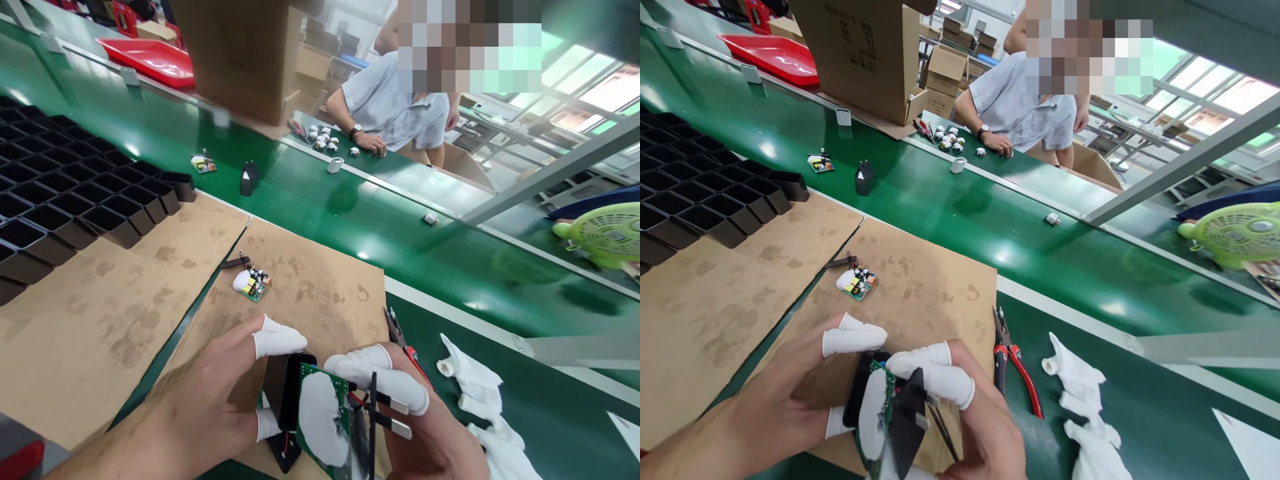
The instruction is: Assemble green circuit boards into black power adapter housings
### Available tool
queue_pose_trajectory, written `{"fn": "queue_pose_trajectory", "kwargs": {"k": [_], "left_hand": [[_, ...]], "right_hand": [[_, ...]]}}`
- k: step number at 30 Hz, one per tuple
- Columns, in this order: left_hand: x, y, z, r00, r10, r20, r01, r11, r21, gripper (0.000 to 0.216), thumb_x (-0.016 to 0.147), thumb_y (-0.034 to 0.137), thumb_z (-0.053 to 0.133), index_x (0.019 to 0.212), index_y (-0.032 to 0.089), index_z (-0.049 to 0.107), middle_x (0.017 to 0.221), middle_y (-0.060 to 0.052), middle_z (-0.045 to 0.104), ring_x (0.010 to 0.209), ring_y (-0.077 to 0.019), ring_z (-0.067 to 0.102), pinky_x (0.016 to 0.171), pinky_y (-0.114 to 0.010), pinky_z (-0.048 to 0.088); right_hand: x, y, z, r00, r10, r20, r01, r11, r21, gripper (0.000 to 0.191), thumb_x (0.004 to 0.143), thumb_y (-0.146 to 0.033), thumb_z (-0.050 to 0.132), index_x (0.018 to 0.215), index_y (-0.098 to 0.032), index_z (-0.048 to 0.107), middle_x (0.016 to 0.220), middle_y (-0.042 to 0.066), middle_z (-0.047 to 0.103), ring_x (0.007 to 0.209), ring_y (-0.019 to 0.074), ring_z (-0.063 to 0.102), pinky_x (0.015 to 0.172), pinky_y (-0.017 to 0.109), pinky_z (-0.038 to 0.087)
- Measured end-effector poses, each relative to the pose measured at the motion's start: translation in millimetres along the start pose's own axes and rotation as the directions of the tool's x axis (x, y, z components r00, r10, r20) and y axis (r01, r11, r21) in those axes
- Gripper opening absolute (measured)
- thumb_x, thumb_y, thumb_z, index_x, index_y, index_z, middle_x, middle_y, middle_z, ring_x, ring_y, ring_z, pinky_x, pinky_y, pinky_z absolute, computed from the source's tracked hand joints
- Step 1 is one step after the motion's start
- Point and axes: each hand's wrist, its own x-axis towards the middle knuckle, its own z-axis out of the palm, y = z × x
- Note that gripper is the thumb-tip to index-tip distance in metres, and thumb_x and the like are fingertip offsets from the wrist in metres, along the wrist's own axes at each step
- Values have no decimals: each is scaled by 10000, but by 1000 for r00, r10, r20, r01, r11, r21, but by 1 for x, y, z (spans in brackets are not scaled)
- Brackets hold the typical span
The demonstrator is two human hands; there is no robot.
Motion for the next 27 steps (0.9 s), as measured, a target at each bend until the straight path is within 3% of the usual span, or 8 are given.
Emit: {"fn": "queue_pose_trajectory", "kwargs": {"k": [2,7,17,27], "left_hand": [[-2,-2,1,1000,-6,3,6,1000,-8,521,895,103,870,1355,326,769,1202,-28,865,1076,-267,866,872,-313,736],[-6,-7,0,1000,-8,27,8,1000,20,712,825,4,833,1438,357,753,1352,-38,838,1239,-286,832,1081,-375,699],[-2,-4,-1,999,-5,32,6,999,-54,667,854,17,870,1418,351,750,1259,-26,818,1144,-247,831,999,-326,691],[-1,-1,0,1000,-4,26,4,1000,-17,677,838,-13,814,1414,335,746,1212,-3,814,1061,-213,823,963,-292,694]], "right_hand": [[1,-3,-1,998,-13,57,12,1000,22,677,765,-353,1112,1379,-333,828,1168,118,809,960,344,837,715,365,735],[3,-12,1,992,64,110,-67,998,20,696,832,-434,1072,1471,-347,810,1264,137,819,1069,358,848,852,390,751],[0,-9,3,989,73,128,-73,997,-2,748,831,-386,1084,1514,-335,783,1300,123,813,1089,337,835,900,373,734],[3,-2,0,979,-40,201,45,999,-24,723,933,-324,1005,1586,-338,697,1363,129,773,1144,331,819,908,363,723]]}}
